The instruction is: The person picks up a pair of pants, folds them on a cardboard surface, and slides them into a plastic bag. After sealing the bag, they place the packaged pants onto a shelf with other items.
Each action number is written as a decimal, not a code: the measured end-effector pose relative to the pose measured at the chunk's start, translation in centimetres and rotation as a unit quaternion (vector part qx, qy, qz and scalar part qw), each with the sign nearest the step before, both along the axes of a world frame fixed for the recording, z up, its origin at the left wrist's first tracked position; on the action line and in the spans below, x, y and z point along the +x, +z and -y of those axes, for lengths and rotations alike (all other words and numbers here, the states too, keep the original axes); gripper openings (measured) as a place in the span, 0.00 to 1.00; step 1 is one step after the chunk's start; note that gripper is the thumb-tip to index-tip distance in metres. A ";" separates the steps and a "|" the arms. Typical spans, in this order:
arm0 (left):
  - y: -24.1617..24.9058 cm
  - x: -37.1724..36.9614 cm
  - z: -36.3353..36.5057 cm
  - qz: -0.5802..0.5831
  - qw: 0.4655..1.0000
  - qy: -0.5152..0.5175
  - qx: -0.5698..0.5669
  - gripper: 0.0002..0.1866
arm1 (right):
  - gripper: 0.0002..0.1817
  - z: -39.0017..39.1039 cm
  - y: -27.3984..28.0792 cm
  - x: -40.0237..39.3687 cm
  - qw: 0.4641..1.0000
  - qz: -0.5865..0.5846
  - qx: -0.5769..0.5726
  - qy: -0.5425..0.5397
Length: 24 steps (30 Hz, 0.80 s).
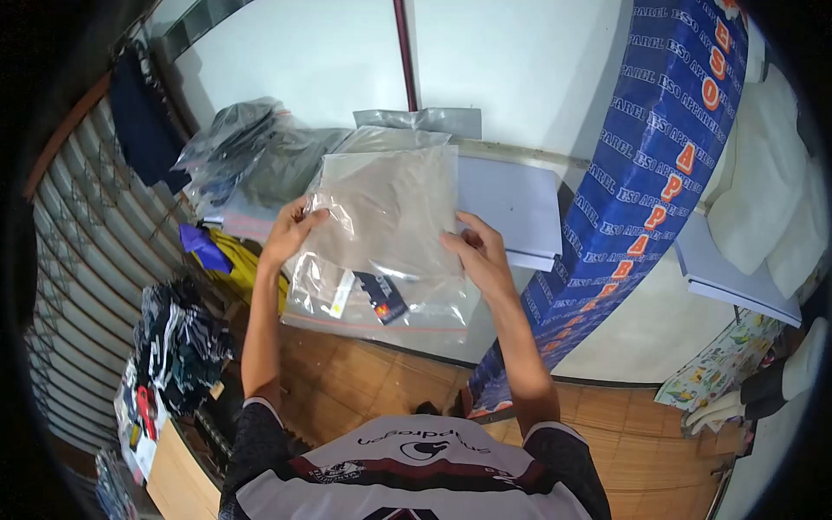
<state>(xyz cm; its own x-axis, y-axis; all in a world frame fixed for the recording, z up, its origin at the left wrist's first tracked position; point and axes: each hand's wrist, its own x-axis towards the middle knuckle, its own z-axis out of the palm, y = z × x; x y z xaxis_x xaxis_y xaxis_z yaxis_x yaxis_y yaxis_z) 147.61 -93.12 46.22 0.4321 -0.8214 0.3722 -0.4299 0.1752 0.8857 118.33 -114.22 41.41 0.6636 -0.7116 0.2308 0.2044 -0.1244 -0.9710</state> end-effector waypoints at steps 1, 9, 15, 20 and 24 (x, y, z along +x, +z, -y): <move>0.4 2.3 1.5 0.002 1.000 -0.011 0.009 0.10 | 0.28 0.8 0.6 1.7 1.000 -0.008 0.005 -0.002; 0.0 16.7 10.2 0.175 0.977 0.063 0.099 0.17 | 0.31 6.2 1.6 12.3 0.999 -0.026 0.021 -0.018; -2.5 22.3 14.0 0.180 0.973 0.115 0.083 0.18 | 0.29 8.7 1.5 15.1 0.999 -0.049 0.010 -0.003; -3.4 22.8 15.4 0.194 0.963 0.173 0.078 0.25 | 0.27 9.3 1.1 16.3 0.998 -0.052 0.011 -0.043; -3.8 22.5 15.6 0.206 0.958 0.188 0.063 0.27 | 0.26 9.4 0.6 16.4 0.996 -0.065 0.001 -0.056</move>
